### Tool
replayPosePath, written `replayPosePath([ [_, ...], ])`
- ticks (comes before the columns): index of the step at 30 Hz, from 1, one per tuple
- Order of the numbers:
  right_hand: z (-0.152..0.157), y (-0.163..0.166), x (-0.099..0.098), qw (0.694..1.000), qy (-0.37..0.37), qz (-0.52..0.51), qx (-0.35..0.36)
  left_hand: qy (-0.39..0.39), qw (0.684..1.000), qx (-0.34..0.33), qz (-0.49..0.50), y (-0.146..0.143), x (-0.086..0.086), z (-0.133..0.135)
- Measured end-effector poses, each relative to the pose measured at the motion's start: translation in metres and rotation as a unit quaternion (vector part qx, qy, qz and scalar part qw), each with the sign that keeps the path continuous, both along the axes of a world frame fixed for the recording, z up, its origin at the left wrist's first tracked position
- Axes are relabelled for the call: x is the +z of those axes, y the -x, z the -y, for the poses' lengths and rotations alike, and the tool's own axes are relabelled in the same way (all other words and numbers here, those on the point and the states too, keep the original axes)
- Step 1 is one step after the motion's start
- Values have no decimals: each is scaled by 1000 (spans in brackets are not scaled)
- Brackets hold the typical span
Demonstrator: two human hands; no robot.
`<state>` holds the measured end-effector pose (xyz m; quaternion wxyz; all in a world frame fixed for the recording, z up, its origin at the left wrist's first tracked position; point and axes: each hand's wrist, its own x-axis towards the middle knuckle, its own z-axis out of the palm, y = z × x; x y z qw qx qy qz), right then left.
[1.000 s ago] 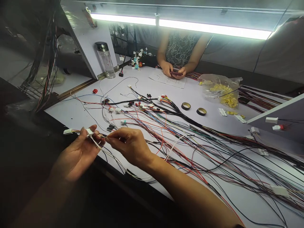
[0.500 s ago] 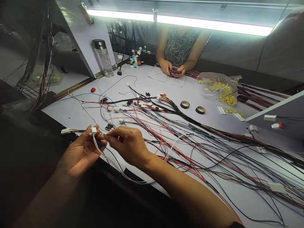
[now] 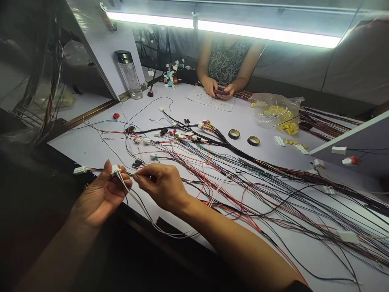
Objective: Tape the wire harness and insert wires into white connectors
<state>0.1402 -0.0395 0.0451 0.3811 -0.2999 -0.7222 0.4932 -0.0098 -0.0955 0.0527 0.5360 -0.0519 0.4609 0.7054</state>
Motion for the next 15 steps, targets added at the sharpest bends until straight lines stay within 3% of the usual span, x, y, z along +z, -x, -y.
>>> replayPosePath([
  [4, 4, 4, -4, 1000, 5, -22, 2, -17, 1000, -5, 1, 10, -12, -1],
  [9, -13, -17, -9, 1000, 17, 12, 8, -54, 996, -76, -6, 30, -50, -14],
  [12, -34, -46, -12, 996, 77, 0, -34, -51, 995, -75, -43, 36, -67, -21],
  [15, -52, -67, -23, 986, 141, -30, -78, -28, 995, -67, -61, 39, -71, -25],
])
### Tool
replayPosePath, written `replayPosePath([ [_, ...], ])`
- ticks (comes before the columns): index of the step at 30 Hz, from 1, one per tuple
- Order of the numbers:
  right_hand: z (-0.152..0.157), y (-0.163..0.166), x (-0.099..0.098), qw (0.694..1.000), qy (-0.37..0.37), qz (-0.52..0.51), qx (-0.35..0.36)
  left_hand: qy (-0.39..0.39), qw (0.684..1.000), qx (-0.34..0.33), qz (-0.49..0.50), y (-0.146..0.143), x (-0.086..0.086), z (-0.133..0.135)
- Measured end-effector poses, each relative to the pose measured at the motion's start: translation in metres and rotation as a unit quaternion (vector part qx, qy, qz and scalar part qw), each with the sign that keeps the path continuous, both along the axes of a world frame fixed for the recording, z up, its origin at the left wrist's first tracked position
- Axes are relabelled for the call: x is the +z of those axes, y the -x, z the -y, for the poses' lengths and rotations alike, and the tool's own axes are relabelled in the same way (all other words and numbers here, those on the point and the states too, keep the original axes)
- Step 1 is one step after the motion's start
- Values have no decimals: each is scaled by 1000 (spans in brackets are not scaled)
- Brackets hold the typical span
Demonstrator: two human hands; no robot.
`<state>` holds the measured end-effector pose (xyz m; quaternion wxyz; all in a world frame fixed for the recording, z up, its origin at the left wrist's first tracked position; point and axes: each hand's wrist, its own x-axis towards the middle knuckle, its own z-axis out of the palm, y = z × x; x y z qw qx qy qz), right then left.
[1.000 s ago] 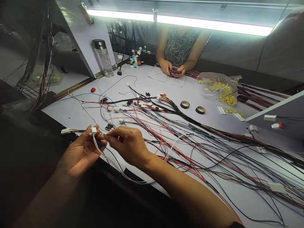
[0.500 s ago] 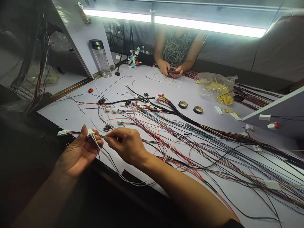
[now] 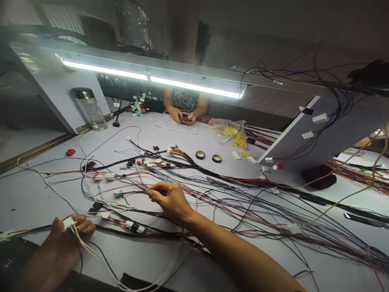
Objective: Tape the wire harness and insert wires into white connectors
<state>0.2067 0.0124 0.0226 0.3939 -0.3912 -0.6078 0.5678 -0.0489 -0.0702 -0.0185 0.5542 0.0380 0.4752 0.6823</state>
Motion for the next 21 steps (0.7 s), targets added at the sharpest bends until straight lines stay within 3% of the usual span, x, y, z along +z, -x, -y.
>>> replayPosePath([
  [5, -3, -1, -32, 998, -11, 50, -25, 26, 999, 18, -17, 2, 0, -3],
  [7, -1, 1, -35, 998, -17, 59, -26, 25, 999, 17, -18, 3, 0, -3],
  [11, -16, -7, -9, 996, -57, 76, -7, 22, 1000, -2, 2, 7, -3, 1],
  [15, -56, -21, 11, 983, -142, 109, -52, 14, 999, -49, 14, 16, -9, 3],
  [18, -75, -26, -5, 967, -177, 151, -103, 10, 998, -57, 4, 24, -17, 3],
  [21, -74, -24, -33, 949, -230, 195, -94, -3, 997, -75, 19, 34, -30, 2],
])
